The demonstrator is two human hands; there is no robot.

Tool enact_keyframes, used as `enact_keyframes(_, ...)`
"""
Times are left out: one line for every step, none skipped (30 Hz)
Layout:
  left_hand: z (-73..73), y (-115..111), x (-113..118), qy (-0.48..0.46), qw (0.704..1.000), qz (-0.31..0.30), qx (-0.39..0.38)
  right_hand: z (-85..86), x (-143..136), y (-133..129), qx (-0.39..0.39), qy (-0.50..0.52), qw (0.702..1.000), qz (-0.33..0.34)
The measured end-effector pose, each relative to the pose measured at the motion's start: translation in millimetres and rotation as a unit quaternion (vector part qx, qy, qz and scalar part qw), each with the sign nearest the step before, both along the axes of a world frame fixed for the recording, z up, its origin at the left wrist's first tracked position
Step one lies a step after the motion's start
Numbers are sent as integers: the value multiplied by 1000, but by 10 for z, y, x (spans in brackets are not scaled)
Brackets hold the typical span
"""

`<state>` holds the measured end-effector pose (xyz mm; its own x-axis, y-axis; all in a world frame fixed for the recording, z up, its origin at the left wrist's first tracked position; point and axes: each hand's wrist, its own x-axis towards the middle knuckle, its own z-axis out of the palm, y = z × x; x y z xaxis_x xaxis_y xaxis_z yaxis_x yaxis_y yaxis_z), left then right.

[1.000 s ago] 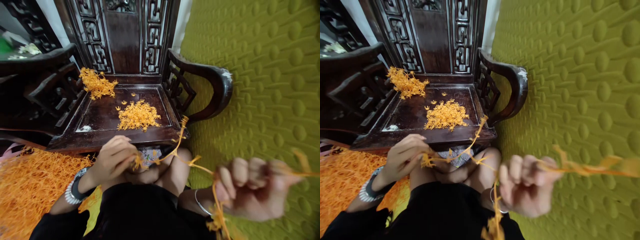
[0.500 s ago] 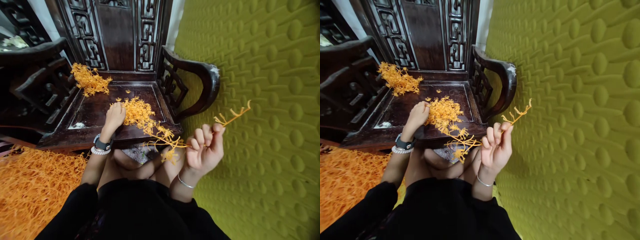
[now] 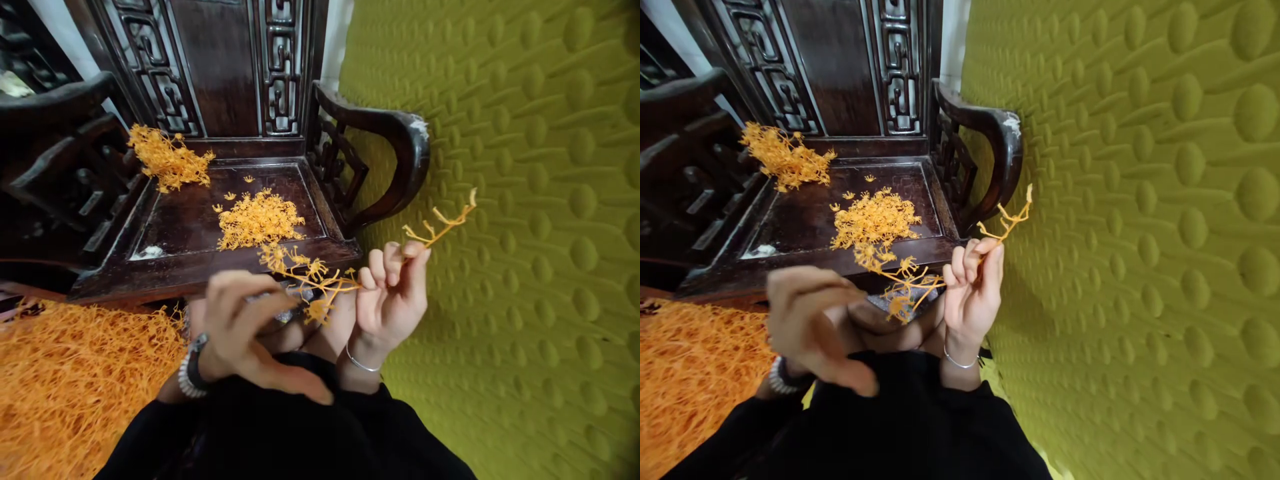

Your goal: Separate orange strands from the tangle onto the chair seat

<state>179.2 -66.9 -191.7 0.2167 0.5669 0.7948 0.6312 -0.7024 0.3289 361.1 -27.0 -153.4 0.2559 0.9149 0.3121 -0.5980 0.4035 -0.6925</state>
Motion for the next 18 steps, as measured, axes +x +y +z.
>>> enact_keyframes(-5, -34, 69, 8, 999, -4, 44, 0, -25, -22, -2, -9, 1000, -3)
enact_keyframes(1, -32, 130, 25, 997, -13, 69, 1, -46, -47, -5, -19, 1000, -4)
enact_keyframes(16, -3, 177, 47, 996, -25, 71, 4, -63, -77, -9, -32, 999, -7)
enact_keyframes(36, 44, 209, 74, 995, -39, 48, 11, -74, -110, -11, -44, 999, -12)
enact_keyframes(56, 97, 225, 91, 995, -48, 17, 21, -81, -147, -11, -55, 998, -20)
enact_keyframes(74, 145, 227, 95, 994, -49, -14, 36, -84, -185, -8, -60, 998, -27)
enact_keyframes(86, 182, 220, 89, 994, -45, -41, 53, -83, -221, 0, -59, 998, -31)
enact_keyframes(94, 203, 210, 78, 994, -41, -64, 72, -81, -252, 10, -54, 998, -31)
enact_keyframes(96, 210, 200, 63, 994, -39, -82, 90, -76, -275, 22, -44, 998, -29)
enact_keyframes(94, 205, 196, 49, 993, -37, -99, 105, -70, -286, 31, -35, 999, -25)
enact_keyframes(89, 194, 196, 36, 993, -35, -111, 116, -62, -284, 36, -26, 999, -20)
enact_keyframes(83, 180, 201, 28, 992, -31, -121, 120, -52, -268, 33, -22, 999, -13)
enact_keyframes(78, 170, 207, 26, 990, -31, -132, 117, -40, -239, 24, -23, 999, -5)
enact_keyframes(73, 165, 211, 27, 989, -36, -144, 108, -26, -198, 12, -28, 1000, 6)
enact_keyframes(70, 167, 210, 24, 987, -46, -155, 93, -9, -150, -1, -36, 999, 18)
enact_keyframes(68, 178, 202, 16, 984, -60, -167, 74, 9, -98, -12, -46, 998, 31)
enact_keyframes(68, 194, 186, -1, 981, -74, -177, 52, 27, -45, -20, -54, 997, 41)
enact_keyframes(69, 216, 163, -26, 978, -86, -187, 28, 44, 4, -28, -62, 996, 51)
